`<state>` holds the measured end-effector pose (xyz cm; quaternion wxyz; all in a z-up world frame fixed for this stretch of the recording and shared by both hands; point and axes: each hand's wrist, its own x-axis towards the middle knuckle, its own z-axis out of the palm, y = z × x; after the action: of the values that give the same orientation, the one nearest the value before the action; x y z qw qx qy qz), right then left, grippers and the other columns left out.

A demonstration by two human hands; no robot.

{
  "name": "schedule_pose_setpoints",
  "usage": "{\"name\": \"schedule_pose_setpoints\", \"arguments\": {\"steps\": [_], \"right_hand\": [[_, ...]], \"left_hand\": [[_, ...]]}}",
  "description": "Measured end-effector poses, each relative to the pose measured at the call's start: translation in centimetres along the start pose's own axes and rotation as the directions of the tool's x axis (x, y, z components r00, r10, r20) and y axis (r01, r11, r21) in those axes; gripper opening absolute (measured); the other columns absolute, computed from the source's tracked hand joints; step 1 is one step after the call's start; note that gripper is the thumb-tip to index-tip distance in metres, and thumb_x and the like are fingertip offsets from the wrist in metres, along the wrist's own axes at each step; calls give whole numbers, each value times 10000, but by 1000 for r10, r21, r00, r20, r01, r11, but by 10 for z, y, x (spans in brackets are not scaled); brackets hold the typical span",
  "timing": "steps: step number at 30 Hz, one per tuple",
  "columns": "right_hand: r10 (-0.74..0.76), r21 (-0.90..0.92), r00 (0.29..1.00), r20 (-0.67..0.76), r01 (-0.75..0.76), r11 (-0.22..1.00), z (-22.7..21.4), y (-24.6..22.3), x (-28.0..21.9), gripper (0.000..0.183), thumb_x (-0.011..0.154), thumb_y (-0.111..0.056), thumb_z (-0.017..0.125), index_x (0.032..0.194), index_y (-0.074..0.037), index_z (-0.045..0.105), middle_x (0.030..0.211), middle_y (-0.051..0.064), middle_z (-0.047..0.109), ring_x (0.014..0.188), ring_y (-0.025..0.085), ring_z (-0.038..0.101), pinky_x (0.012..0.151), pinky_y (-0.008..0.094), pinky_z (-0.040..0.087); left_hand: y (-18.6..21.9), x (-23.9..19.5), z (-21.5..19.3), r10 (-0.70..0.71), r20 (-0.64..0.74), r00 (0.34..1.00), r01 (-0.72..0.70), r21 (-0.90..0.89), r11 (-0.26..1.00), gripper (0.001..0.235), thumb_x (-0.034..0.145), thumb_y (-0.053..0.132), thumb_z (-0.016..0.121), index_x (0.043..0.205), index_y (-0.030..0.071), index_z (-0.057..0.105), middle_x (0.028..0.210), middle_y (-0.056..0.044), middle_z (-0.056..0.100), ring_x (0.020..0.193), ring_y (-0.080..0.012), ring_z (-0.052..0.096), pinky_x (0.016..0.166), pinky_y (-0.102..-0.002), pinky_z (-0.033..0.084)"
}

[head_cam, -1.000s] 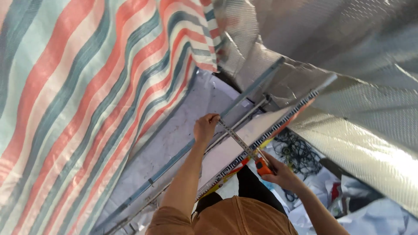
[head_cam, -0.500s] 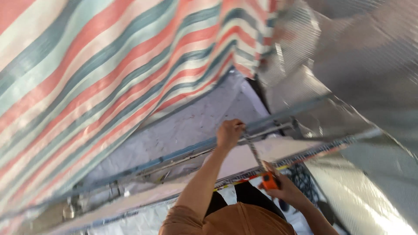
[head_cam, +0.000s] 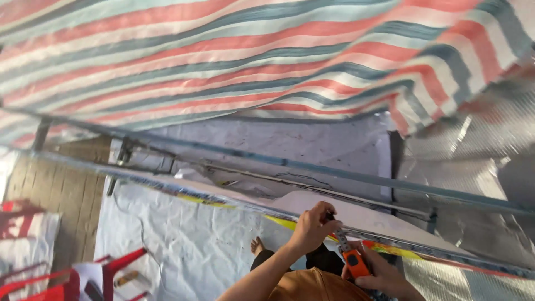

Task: The person uses a screwdriver to work on a metal frame under a striped tarp. They then use a tape measure to measure the length of the frame and a yellow banner attached to it. Finally, they use a marker to mark a point on the frame.

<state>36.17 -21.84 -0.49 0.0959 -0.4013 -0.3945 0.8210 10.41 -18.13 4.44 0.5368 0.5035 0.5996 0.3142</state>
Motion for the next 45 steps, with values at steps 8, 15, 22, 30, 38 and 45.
{"name": "schedule_pose_setpoints", "arguments": {"steps": [8,15,22,30,38,45], "right_hand": [[-30,-105,971,237,56,993,87,-19,71,1002,691,-286,894,1519,-36,388,973,222,830,856,305,750,745,412,543],[97,-287,963,253,-21,958,228,-29,142,835,687,-187,814,1460,-79,518,1051,175,807,901,262,740,795,366,530],[99,-443,977,191,-5,896,325,-31,198,776,587,-120,786,1351,-29,687,1154,169,847,977,277,789,915,377,576],[168,-664,972,166,-16,747,331,-98,221,763,564,-301,775,1310,-140,765,1012,109,844,783,249,741,758,366,519],[145,-505,965,220,-15,863,278,-129,291,772,600,-97,834,1361,-69,710,1197,158,847,1003,270,773,912,378,573],[213,-438,964,159,-125,890,266,-146,330,862,594,-95,825,1435,-94,640,1288,196,810,1073,318,790,966,436,538]], "left_hand": [[-94,-77,-127,5,-286,958,-139,-451,882,204,892,-37,726,1058,11,618,832,-28,642,686,-106,559,621,-241,491],[-220,-217,-304,-132,-658,741,-401,-591,700,175,872,-62,671,1030,14,668,785,-34,631,648,-114,533,583,-245,445],[-259,-422,-406,-340,-869,358,-510,-488,708,210,930,52,686,1137,21,685,851,-75,677,723,-139,618,698,-275,495],[-273,-432,-460,-425,-888,177,-608,-438,662,117,998,56,640,1107,30,673,831,-27,610,672,-71,523,654,-175,452],[-264,-348,-532,-340,-874,348,-613,-486,623,212,963,14,660,1171,-23,657,921,-79,642,698,-114,573,688,-219,502],[-237,-258,-595,-310,-807,502,-387,-530,754,220,964,17,626,1165,-48,688,962,-97,679,826,-157,598,794,-279,493]]}}
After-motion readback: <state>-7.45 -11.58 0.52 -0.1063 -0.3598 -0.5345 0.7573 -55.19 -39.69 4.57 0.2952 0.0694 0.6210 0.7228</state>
